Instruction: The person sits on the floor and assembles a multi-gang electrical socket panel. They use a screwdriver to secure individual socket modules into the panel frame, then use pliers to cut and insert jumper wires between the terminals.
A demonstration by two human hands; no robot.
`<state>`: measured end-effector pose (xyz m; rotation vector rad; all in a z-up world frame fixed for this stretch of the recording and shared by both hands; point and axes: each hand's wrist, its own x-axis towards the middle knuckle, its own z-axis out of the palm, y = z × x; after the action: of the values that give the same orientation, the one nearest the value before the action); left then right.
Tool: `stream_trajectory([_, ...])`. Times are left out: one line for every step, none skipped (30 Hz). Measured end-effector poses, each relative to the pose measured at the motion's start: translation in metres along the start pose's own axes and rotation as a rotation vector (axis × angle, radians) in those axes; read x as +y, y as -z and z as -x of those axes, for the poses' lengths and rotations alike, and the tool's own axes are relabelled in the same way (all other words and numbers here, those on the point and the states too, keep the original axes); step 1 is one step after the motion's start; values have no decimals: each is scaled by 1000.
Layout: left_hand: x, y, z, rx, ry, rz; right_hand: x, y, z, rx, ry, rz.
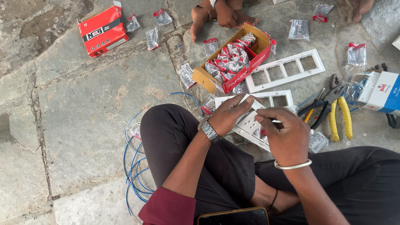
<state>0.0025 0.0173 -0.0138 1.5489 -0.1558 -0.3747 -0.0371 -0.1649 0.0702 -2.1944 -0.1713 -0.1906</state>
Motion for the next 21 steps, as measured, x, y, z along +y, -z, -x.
stream_trajectory([6, -1, 2, 12, -3, -32, 3, -2, 1, -8, 15, 11])
stream_trajectory([11, -2, 4, 24, -5, -63, 6, -4, 2, -16, 29, 24])
stream_trajectory([16, -3, 6, 35, -8, -94, 10, -5, 2, -24, 42, 37])
stream_trajectory([20, -4, 9, 17, -52, -118, 13, -7, 4, -46, 26, 56])
stream_trajectory([23, -3, 12, -1, -97, -142, 16, -10, 3, -68, 10, 74])
stream_trajectory([23, -6, 12, -27, -146, -157, 21, -9, 4, -87, -11, 102])
stream_trajectory([23, -6, 13, -58, -82, -108, 24, -9, 5, -96, -46, -6])
stream_trajectory([23, -7, 12, -96, -22, -57, 25, -9, 6, -99, -81, -109])
stream_trajectory([22, -8, 11, -134, 39, -7, 26, -8, 7, -101, -116, -212])
stream_trajectory([22, -9, 10, -141, 33, -32, 25, -8, 9, -94, -95, -169])
stream_trajectory([21, -12, 10, -147, 25, -57, 24, -6, 12, -88, -74, -126])
stream_trajectory([22, -12, 10, -155, 17, -86, 23, -6, 14, -80, -53, -85])
stream_trajectory([23, -10, 10, -143, -20, -164, 22, -6, 14, -100, -48, -62])
stream_trajectory([24, -10, 11, -130, -57, -240, 23, -4, 16, -122, -43, -38])
stream_trajectory([26, -11, 10, -115, -95, -315, 26, -1, 16, -145, -39, -15])
stream_trajectory([27, -12, 10, -120, -44, -277, 30, 1, 16, -171, -6, -37])
stream_trajectory([28, -14, 9, -125, 7, -239, 36, 4, 15, -196, 27, -58])
stream_trajectory([31, -14, 10, -123, 60, -206, 42, 5, 13, -225, 64, -86])
stream_trajectory([33, -16, 10, -105, 102, -213, 51, 6, 9, -324, 12, -163])
stream_trajectory([34, -18, 9, -85, 142, -220, 62, 11, 3, -422, -40, -241])
stream_trajectory([37, -19, 9, -65, 182, -227, 75, 17, -4, -520, -92, -318])
